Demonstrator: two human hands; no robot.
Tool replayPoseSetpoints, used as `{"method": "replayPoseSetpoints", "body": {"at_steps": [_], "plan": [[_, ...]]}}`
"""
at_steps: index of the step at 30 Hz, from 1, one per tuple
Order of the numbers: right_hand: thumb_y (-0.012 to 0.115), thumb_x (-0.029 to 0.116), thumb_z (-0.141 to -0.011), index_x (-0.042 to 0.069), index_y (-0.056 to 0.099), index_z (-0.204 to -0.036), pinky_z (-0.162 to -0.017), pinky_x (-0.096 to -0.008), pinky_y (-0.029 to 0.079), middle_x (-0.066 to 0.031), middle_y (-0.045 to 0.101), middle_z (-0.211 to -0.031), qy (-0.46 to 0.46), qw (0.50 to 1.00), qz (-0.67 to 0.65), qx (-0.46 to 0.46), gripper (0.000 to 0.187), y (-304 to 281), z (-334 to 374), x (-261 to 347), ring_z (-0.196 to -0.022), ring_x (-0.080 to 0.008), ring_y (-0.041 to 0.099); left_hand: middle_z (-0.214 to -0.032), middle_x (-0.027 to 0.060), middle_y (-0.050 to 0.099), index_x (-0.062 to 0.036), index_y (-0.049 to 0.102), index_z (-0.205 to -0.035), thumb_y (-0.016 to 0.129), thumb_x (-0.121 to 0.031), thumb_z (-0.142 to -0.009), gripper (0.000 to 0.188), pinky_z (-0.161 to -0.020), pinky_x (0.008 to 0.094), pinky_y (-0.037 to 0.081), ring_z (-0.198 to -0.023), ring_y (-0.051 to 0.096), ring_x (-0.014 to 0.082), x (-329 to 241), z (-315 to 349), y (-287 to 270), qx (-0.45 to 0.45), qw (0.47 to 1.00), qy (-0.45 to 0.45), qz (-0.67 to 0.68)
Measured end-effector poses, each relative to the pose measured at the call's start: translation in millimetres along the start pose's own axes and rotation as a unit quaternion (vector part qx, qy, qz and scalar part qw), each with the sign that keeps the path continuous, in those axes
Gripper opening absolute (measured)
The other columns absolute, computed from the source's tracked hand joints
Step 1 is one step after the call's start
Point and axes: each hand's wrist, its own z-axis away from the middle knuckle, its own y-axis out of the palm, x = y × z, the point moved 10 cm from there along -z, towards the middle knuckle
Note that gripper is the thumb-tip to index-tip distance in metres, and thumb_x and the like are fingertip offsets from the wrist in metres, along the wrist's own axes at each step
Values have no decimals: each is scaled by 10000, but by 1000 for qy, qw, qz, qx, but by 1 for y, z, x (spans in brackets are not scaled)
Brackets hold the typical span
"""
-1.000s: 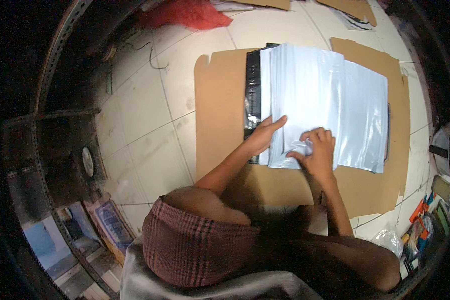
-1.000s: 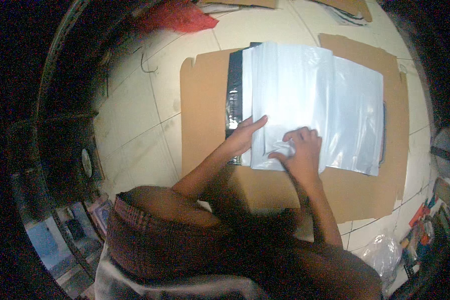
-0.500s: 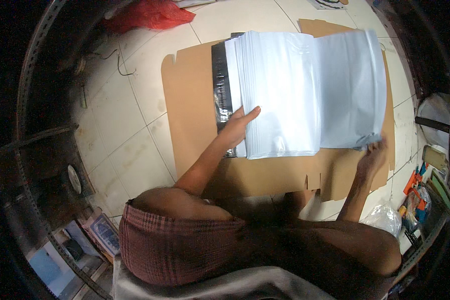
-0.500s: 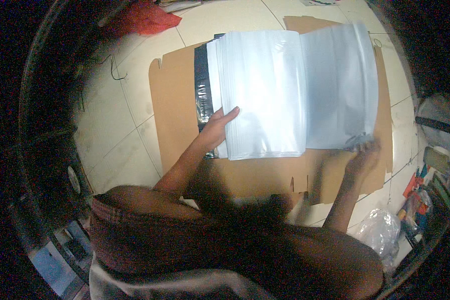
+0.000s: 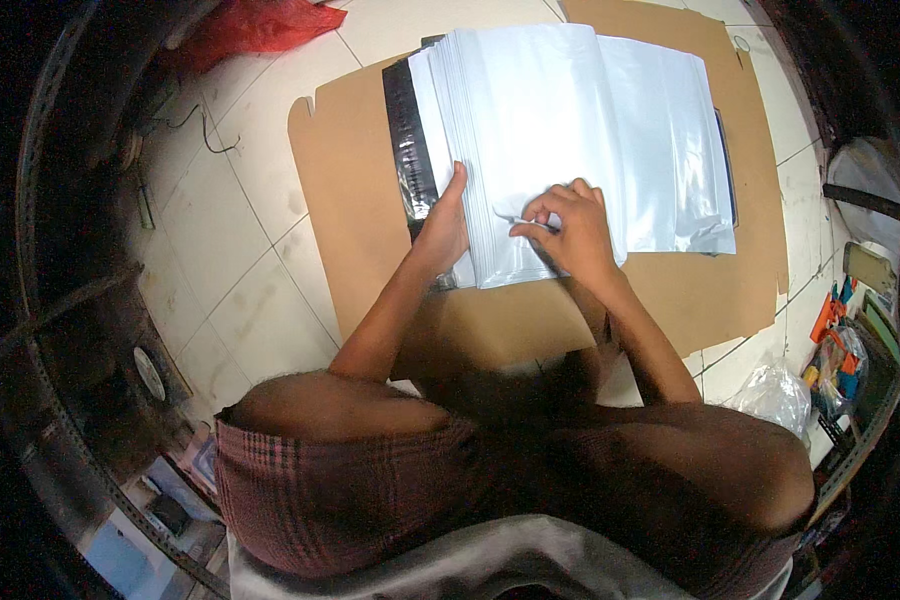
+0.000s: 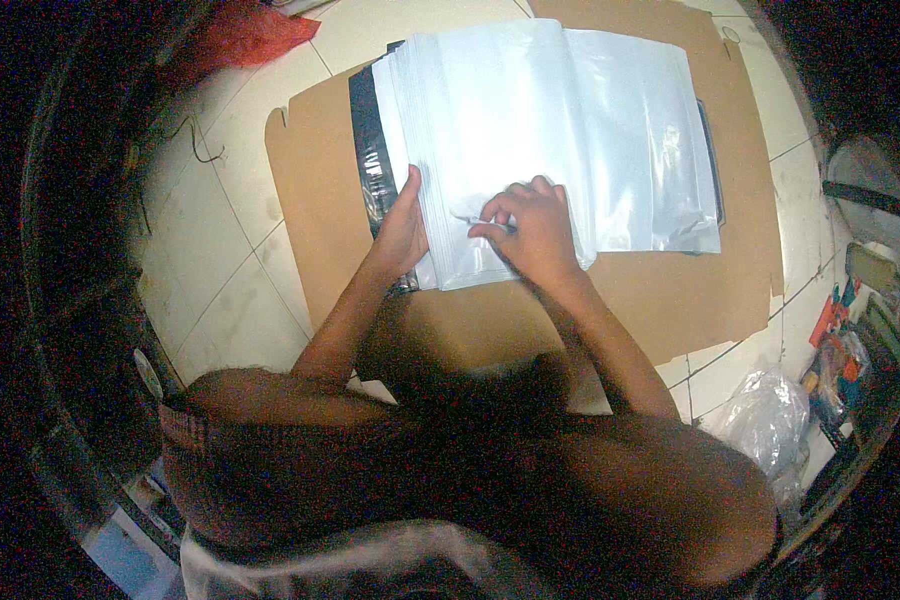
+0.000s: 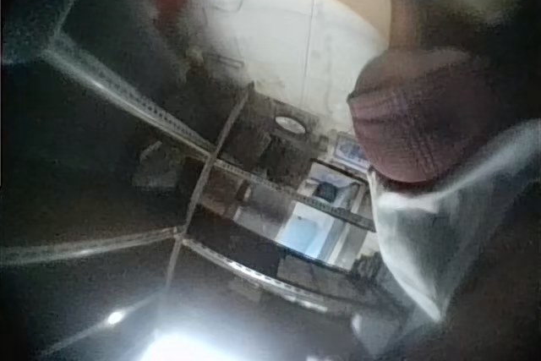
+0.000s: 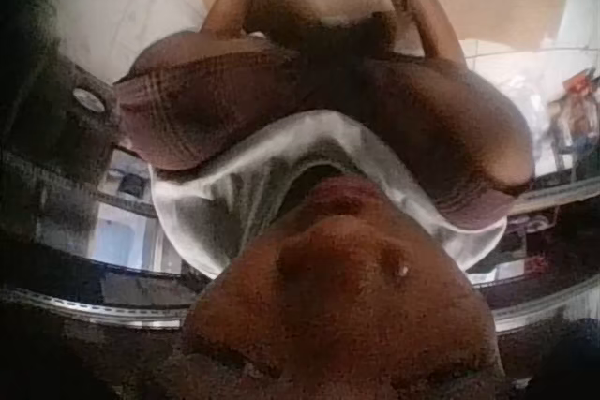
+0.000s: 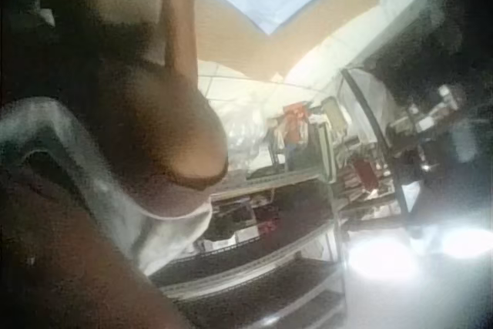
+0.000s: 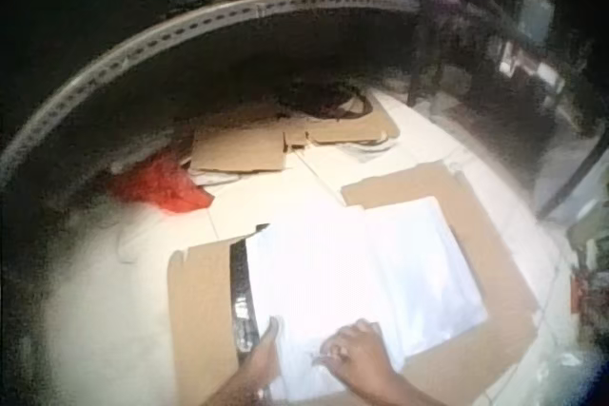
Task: The person sits on the floor and separates a stack of white poly mailers one by one, placing each separated mailer into a growing pile. The person handles the mailers by hand without using tools.
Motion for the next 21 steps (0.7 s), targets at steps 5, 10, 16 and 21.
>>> {"method": "replayPoseSetpoints", "body": {"at_steps": [5,10,16,21], "plan": [[686,142,-912,78,721,-979,-826,-308,466,-18,655,-906,118,948,-295,36,99,-24,21,-60,-922,-141,574,-1346,181,532,48,362,-1419,618,-225,-981,577,-1028,368,449,-1224,539,240,4,3,-12,-50,984,-13,-169],[523,222,-1029,4,576,-1130,-847,-322,484,-89,603,-1004,234,775,-209,-549,246,-207,134,-172,-920,-156,569,-1320,175,555,40,401,-1393,651,-191,-956,554,-1013,387,469,-1177,576,253,-3,9,-20,-77,981,-11,-177],[854,203,-733,48,565,-1116,-932,-353,425,-83,581,-1082,30,979,-87,-182,504,-114,37,2,-1030,-220,540,-1349,178,539,25,372,-1419,576,-315,-1001,576,-1034,422,452,-1251,530,269,8,2,-7,-42,991,-42,-122],[896,370,-616,119,671,-954,-862,-360,365,-44,573,-900,-21,999,47,-11,477,-7,10,4,-884,-233,499,-1398,182,504,1,315,-1463,464,-438,-1032,633,-1071,466,426,-1287,514,290,8,0,-11,-48,998,-21,-46]]}}
